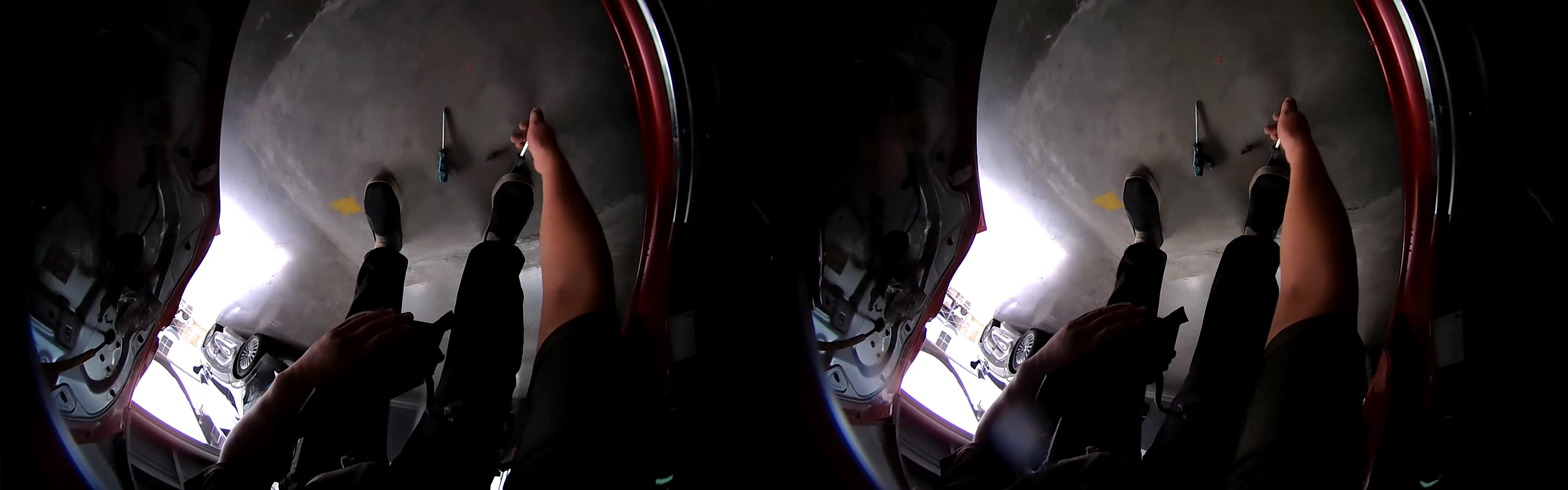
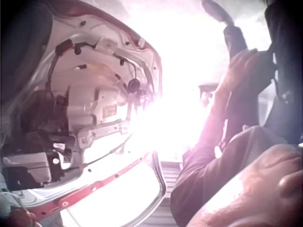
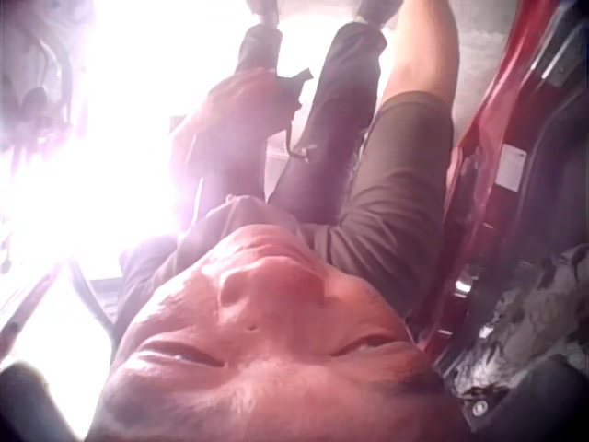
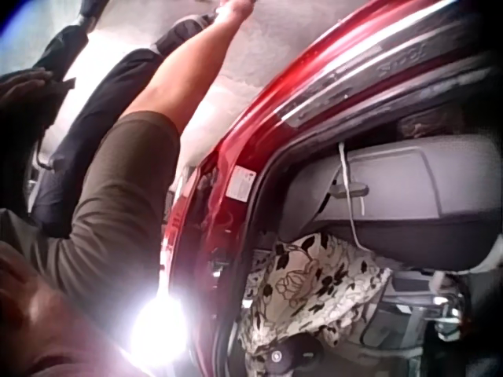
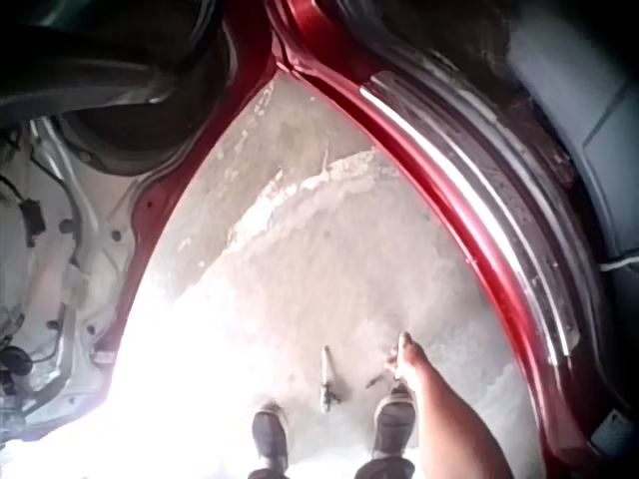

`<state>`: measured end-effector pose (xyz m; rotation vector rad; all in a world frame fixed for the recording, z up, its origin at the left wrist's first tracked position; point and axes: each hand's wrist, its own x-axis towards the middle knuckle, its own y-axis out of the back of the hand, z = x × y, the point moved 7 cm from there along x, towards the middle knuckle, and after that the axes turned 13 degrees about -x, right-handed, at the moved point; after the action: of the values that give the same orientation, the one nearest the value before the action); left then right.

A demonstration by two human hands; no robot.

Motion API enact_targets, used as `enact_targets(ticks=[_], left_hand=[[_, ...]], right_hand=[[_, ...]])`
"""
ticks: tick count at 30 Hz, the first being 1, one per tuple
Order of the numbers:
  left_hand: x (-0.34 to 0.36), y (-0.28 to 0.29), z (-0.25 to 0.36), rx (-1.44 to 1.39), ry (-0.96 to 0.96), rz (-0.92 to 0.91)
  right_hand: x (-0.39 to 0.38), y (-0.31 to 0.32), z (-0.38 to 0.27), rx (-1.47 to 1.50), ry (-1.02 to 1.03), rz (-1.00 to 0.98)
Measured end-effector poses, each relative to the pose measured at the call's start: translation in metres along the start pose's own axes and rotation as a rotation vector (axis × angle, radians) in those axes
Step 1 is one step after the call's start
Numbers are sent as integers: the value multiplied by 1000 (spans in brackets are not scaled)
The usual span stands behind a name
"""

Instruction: The person carries a mud flap from the trunk around the car before returning it, opens a car door, and touches the front emblem. The person then takes a side-view mirror from the trunk, works on it using a screwdriver and socket, and brings it to the car door frame.

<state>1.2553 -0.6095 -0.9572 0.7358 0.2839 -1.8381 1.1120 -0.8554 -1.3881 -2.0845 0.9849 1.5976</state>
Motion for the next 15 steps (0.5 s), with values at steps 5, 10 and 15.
enact_targets(ticks=[5,10,15], left_hand=[[-26,-13,5,90,-8,-25],[-27,-31,41,146,-84,1],[-25,-24,117,-272,4,-109]], right_hand=[[-37,-19,78,148,112,4],[-124,32,41,-13,461,275],[-350,102,-113,-91,637,132]])
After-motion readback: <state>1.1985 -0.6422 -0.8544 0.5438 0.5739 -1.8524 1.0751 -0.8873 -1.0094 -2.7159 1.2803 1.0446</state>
